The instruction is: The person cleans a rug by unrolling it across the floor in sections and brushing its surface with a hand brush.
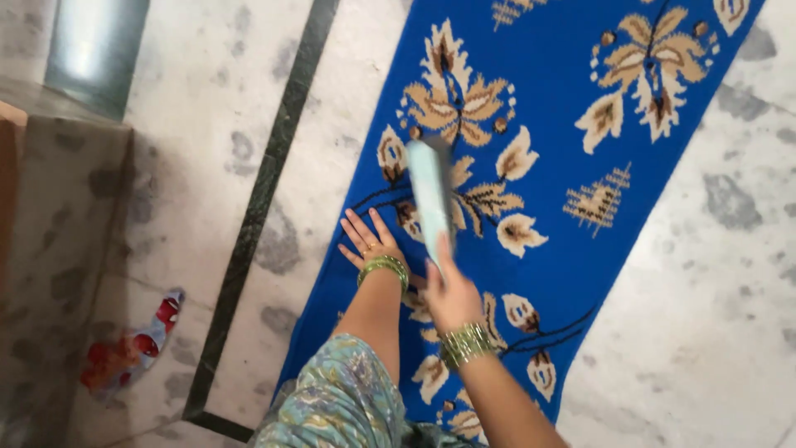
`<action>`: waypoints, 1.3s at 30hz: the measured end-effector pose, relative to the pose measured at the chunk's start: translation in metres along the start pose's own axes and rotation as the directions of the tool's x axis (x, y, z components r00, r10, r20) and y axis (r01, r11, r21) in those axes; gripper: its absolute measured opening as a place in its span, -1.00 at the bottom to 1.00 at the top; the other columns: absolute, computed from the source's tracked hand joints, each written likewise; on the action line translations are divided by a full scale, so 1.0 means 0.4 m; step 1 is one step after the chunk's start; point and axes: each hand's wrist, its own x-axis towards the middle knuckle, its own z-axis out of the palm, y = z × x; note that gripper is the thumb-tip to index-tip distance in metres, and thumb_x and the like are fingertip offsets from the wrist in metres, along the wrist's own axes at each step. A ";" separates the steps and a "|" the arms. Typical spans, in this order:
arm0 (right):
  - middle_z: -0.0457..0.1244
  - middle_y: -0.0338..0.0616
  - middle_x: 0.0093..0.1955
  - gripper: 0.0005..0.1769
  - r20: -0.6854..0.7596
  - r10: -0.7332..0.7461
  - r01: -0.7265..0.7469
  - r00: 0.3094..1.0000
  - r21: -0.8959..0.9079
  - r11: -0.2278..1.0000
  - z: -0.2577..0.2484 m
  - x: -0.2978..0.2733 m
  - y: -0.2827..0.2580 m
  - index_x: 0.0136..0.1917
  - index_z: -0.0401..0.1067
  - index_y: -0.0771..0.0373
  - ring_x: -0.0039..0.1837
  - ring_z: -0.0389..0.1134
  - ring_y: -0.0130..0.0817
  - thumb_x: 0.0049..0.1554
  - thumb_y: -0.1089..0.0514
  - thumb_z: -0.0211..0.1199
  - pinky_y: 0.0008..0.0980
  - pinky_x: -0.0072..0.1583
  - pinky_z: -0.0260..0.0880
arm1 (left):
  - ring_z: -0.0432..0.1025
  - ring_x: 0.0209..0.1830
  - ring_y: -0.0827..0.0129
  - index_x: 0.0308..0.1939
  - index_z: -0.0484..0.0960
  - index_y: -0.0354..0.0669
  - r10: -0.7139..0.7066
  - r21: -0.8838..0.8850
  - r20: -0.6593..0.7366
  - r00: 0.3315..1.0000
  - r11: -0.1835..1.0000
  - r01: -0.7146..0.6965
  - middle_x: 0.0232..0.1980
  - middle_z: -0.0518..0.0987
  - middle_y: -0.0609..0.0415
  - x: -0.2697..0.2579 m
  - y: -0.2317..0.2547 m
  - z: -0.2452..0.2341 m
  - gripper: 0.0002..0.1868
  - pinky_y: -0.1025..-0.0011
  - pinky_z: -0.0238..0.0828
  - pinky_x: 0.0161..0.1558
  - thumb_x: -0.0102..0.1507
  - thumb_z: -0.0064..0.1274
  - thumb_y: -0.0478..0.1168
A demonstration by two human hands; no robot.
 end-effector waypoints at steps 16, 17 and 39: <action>0.34 0.29 -0.27 -0.32 -0.455 0.365 -0.389 0.813 0.042 0.920 -0.175 -0.195 0.491 0.68 0.03 -0.27 -0.27 0.41 0.09 0.36 0.01 0.11 -0.02 -0.20 0.39 | -0.92 0.52 -0.25 0.50 -0.82 -0.18 0.080 -0.022 -0.043 0.996 0.996 -0.081 0.49 -0.85 -0.50 -0.003 -0.020 0.013 0.97 -0.36 -0.58 0.46 -0.37 0.55 0.39; 0.35 0.30 -0.30 -0.31 -0.404 0.421 -0.427 0.812 0.081 0.901 -0.119 -0.237 0.456 0.69 0.00 -0.29 -0.31 0.39 0.09 0.37 0.01 0.10 -0.01 -0.20 0.37 | -0.93 0.51 -0.25 0.49 -0.83 -0.18 0.081 -0.024 -0.051 0.995 0.996 -0.082 0.49 -0.86 -0.49 -0.003 -0.022 0.017 0.97 -0.37 -0.59 0.46 -0.37 0.55 0.40; 0.03 -0.24 -0.55 -0.27 0.183 0.638 -0.253 0.748 0.967 0.020 -0.011 -0.186 0.549 -0.09 0.45 0.38 -0.48 0.09 -0.37 0.14 -0.42 0.16 -0.30 -0.30 0.21 | 0.40 0.03 0.24 -0.18 0.78 0.10 0.478 -0.293 -0.684 0.552 0.512 -0.807 -0.07 0.51 0.17 -0.105 0.273 0.293 -0.70 0.33 0.44 0.06 0.01 0.36 -0.25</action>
